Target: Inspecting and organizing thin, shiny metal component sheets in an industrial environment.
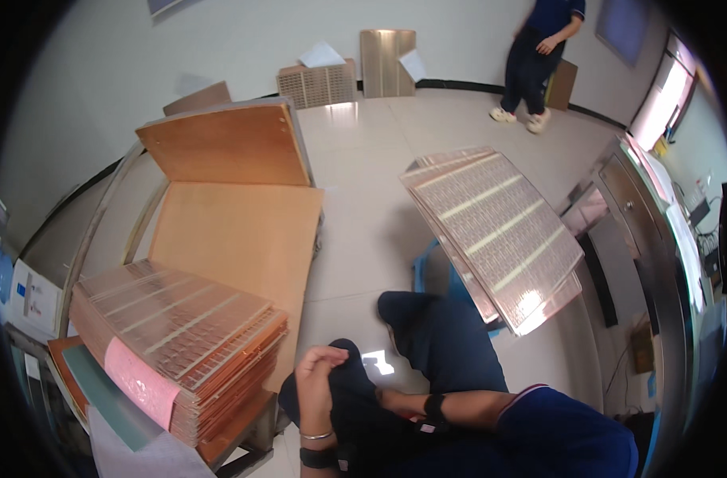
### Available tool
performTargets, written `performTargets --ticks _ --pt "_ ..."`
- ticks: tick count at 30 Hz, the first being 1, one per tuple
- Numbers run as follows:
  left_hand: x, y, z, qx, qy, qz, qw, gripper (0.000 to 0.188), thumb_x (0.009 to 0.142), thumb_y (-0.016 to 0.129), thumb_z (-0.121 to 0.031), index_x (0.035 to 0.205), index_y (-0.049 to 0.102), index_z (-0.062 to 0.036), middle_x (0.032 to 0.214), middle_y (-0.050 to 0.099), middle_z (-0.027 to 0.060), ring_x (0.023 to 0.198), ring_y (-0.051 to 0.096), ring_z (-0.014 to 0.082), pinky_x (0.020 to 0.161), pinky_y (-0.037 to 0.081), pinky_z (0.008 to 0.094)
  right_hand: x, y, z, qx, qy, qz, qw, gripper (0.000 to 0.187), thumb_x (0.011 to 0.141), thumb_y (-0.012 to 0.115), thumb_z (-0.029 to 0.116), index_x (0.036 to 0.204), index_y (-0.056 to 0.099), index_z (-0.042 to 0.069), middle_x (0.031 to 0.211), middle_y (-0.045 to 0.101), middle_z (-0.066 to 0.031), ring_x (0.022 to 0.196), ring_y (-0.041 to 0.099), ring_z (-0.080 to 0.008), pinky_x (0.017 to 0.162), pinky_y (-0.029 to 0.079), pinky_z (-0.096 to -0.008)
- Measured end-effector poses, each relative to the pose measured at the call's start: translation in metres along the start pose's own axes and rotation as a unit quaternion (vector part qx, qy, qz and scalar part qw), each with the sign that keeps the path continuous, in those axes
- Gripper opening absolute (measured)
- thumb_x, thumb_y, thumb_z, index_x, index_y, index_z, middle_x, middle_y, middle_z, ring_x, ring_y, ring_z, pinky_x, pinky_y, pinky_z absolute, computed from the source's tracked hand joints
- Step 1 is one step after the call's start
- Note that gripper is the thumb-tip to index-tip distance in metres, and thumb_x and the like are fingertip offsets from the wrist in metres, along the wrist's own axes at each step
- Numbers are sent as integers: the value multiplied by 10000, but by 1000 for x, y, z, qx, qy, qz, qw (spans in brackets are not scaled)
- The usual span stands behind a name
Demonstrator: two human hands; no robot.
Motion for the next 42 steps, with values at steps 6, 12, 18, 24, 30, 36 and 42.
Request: performTargets --ticks 6,12,18,24,30,36,42 --pt "0 -10 -17 -27 -31 -62 997 151 866 409 10 841 557 10 831 611 122 771 593 176 751 479 284 10 5 1 -37 36 70 996 242 792 534 113 1013 630 87 998 636 -121 930 611 -287 790 480 -373" --pt "23 -6 -13 190 -154 68 967 170 873 408 -4 848 573 28 837 622 106 815 592 164 781 458 264 13 8 -32 -106 68 155 980 233 799 530 118 1005 631 81 996 638 -120 930 614 -279 784 483 -374" --pt "103 6 -24 85 -213 57 972 213 901 396 -14 937 602 24 883 618 79 880 578 143 818 432 256 10 -12 -45 -177 48 185 966 225 807 526 124 997 633 74 993 639 -120 930 618 -271 778 486 -376" --pt "155 18 -5 68 -115 49 990 159 910 412 -44 949 555 13 920 613 108 869 585 169 803 463 282 95 -115 86 -258 -10 161 953 218 814 521 129 990 635 68 991 641 -119 930 622 -263 772 489 -377" --pt "173 29 26 -71 -124 58 988 145 920 427 -65 1005 531 -10 958 597 102 870 583 178 799 479 303 73 -147 105 -337 -60 116 932 213 821 517 135 982 637 61 988 642 -119 930 626 -255 765 492 -379" --pt "159 38 19 -76 -67 61 993 148 920 424 -58 1011 525 3 951 592 122 874 584 191 802 481 307 -4 -210 148 -340 -135 98 926 240 867 490 180 1034 631 83 1030 627 -138 946 613 -302 782 490 -418" --pt "150 31 30 -23 -62 55 996 163 917 424 -58 1030 522 7 971 591 130 893 584 205 826 479 313 -167 -346 109 77 -377 -171 907 296 875 511 128 1162 559 74 1062 618 -130 942 606 -274 828 477 -348"
Point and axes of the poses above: each hand's wrist, its own x-axis towards the middle knuckle, its own y-axis out of the palm, z = x × y, the point moved 3 cm from there along x, towards the middle knuckle
